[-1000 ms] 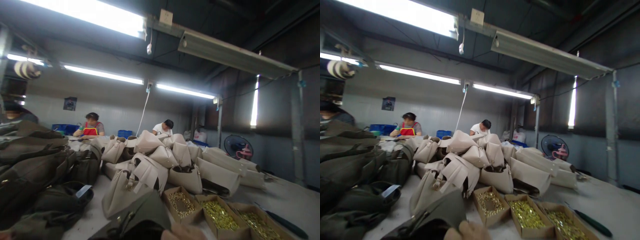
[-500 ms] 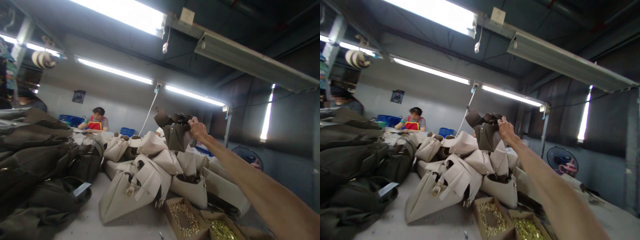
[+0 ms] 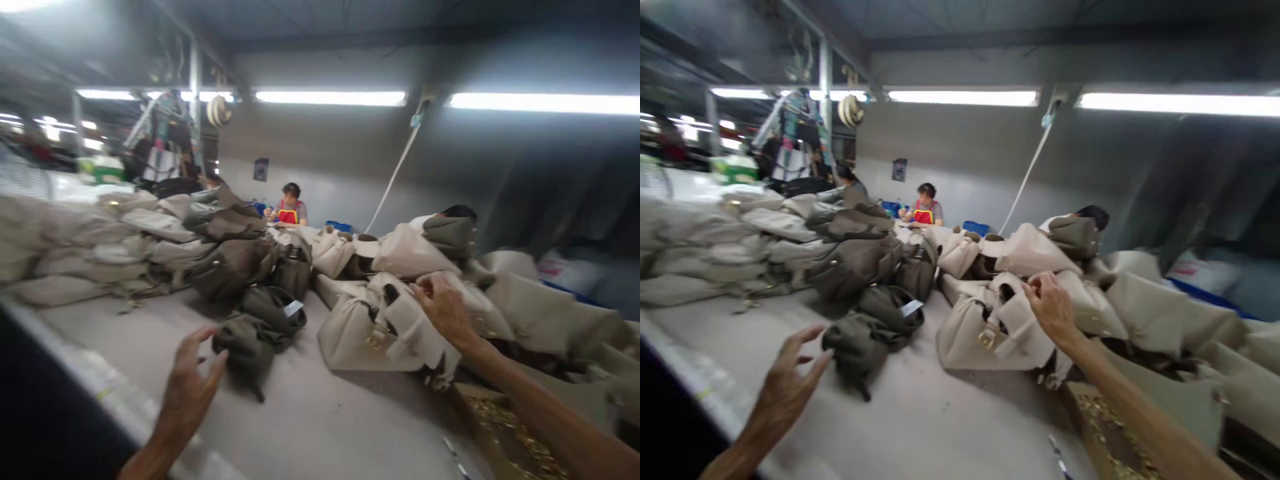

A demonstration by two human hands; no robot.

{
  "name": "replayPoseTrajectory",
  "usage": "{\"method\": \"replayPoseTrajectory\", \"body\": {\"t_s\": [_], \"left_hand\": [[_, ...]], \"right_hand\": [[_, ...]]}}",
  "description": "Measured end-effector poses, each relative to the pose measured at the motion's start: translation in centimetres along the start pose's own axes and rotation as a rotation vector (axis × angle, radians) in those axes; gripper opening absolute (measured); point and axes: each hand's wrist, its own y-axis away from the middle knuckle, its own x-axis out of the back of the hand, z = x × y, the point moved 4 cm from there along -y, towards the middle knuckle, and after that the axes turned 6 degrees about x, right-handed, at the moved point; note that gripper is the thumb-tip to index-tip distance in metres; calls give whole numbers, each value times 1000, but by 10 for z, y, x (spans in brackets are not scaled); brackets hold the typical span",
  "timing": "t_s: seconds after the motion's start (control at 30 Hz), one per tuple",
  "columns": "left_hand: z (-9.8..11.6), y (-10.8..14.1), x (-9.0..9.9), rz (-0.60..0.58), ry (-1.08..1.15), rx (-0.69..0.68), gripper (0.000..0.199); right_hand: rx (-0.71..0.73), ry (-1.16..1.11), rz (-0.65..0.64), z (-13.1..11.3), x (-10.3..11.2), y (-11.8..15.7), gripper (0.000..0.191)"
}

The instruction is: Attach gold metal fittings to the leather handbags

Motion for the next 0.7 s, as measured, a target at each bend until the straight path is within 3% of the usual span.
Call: {"method": "replayPoseTrajectory", "body": {"t_s": [0.1, 0.2, 0.27, 0.33, 0.47, 0.7], "left_hand": [[-19, -4, 3, 0, -49, 64, 44], [-30, -1, -5, -41, 21, 164, 45], [-32, 2, -7, -62, 56, 192, 44], [-33, 3, -7, -71, 66, 193, 41], [-34, 1, -6, -88, 87, 177, 38], [-48, -2, -11, -88, 163, 225, 44]], "right_hand": [[153, -199, -88, -61, -22, 23, 14], [315, -328, -310, -131, -44, 43, 13], [359, -414, -458, -171, -61, 50, 11], [338, -492, -521, -200, -79, 49, 8], [262, -557, -485, -230, -108, 30, 11], [93, -615, -382, -236, -138, -33, 18]]}}
